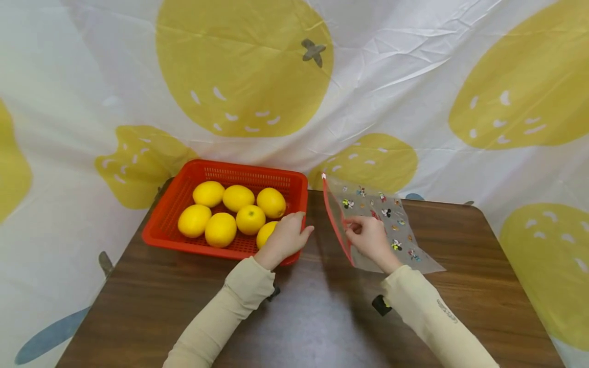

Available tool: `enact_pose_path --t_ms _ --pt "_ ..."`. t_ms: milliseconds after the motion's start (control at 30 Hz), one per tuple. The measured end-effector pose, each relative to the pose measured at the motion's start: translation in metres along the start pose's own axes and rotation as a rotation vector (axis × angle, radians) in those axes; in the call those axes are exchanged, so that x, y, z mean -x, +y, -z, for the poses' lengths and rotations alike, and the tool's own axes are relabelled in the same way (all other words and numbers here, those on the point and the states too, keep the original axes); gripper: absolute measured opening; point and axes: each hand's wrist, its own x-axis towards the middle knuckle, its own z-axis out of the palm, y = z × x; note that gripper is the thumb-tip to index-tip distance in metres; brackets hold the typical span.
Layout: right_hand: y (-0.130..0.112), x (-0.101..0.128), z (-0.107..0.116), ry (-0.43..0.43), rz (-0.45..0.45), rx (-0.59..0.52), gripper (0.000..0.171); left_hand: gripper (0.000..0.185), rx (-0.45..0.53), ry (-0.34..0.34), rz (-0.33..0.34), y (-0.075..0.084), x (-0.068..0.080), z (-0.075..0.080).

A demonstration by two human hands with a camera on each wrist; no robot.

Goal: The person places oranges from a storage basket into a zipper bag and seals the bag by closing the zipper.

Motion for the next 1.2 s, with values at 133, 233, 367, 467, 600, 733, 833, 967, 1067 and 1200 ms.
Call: enact_pose_path --t_ms 133,233,367,467,600,733,833,967,1067,1200 --pt "-0.004 0.002 0.004 -0.001 -0.030 -0.015 0.024 0.043 0.046 0.055 -0.016 0.014 -0.007 0.000" --pt "-0.007 0.004 0.007 0.001 -0.039 -0.023 0.025 0.044 0.108 0.070 -0.011 0.022 -0.013 -0.001" --pt "-0.011 0.005 0.009 0.017 -0.016 -0.019 0.025 0.045 0.166 0.070 0.005 0.029 -0.020 -0.005" --pt "-0.013 0.006 0.010 0.032 -0.007 -0.023 0.024 0.043 0.211 0.075 0.012 0.032 -0.023 -0.008" --pt "-0.016 0.008 0.009 0.042 -0.001 -0.053 0.024 0.038 0.280 0.086 0.021 0.035 -0.026 -0.012" --pt "-0.019 0.009 0.009 0.045 0.012 -0.062 0.024 0.037 0.322 0.098 0.027 0.037 -0.026 -0.014" --pt "-0.019 0.009 0.010 0.048 0.020 -0.057 0.025 0.038 0.326 0.105 0.022 0.037 -0.027 -0.015" --pt "-0.018 0.009 0.015 0.066 0.029 -0.047 0.025 0.041 0.317 0.096 0.030 0.036 -0.027 -0.015" --pt "-0.016 0.008 0.021 0.090 0.041 -0.004 0.025 0.043 0.303 0.080 0.045 0.034 -0.026 -0.015" --pt "-0.013 0.006 0.032 0.095 0.095 0.069 0.030 0.045 0.274 0.064 0.049 0.032 -0.025 -0.015"
